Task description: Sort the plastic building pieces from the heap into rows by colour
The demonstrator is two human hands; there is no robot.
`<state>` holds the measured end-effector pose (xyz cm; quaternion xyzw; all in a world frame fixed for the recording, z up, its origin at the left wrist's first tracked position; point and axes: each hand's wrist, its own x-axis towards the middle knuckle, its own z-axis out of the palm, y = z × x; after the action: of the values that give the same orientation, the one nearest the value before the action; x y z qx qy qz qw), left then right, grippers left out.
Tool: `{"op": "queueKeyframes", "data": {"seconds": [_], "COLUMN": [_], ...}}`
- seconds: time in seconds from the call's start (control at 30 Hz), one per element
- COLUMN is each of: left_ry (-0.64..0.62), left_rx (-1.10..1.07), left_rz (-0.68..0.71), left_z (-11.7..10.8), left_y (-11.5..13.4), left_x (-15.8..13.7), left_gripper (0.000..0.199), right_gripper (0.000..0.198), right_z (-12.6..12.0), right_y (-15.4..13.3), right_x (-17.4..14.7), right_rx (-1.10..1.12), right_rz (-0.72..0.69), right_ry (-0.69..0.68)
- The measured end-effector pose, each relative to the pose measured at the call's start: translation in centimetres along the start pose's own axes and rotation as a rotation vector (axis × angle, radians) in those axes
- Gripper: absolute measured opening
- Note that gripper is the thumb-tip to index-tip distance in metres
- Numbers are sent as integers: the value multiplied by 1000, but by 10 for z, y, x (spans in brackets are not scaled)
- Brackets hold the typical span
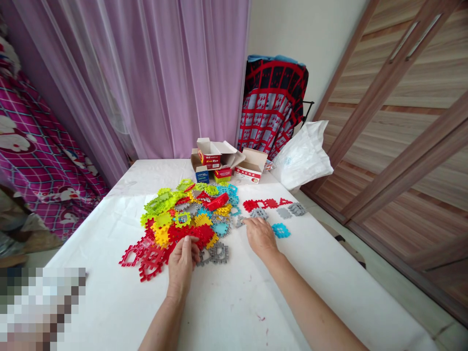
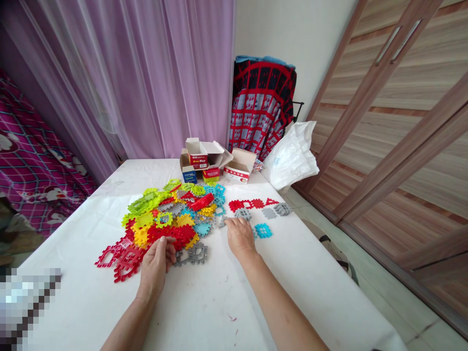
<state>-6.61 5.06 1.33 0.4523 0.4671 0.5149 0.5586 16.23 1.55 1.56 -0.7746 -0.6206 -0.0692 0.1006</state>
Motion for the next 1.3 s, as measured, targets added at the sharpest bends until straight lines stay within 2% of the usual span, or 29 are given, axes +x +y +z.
{"op": "queueKeyframes", "data": {"seconds": [0.07, 0.23, 0.37, 0.57, 0.83, 1.0, 1.2, 1.3], "left_ry": [-3, -10, -13, -19, -15, -8, -9, -6], "left_rx": [6, 19, 13, 22, 10, 8, 32, 23], "left_rz": [3, 23, 29, 24, 3, 9, 17, 6], "left_z": [0, 0, 1, 1, 0, 1, 1, 1], "left_y": [-1, -2, -1, -2, -3, -3, -2, -1], "left_x": [1, 2, 1, 1, 2, 2, 2, 2], "left_gripper": [53, 52, 51, 50, 48, 49, 48, 48], "right_gripper": [34, 40, 43, 31, 26, 25, 28, 27], "right_z": [-1, 4, 12, 10, 5, -2, -8, -11], "right_y": [0, -7, -10, -7, -14, -20, -36, -35], "right_x": [-13, -28, -15, 8, 4, 9, 25, 30], "right_rx": [8, -11, -56, -69, -67, 18, 24, 20], "right_rz": [39, 15, 16, -1, 31, 6, -39, -30], "right_ry": [12, 13, -4, -56, -36, 9, -149, -177]}}
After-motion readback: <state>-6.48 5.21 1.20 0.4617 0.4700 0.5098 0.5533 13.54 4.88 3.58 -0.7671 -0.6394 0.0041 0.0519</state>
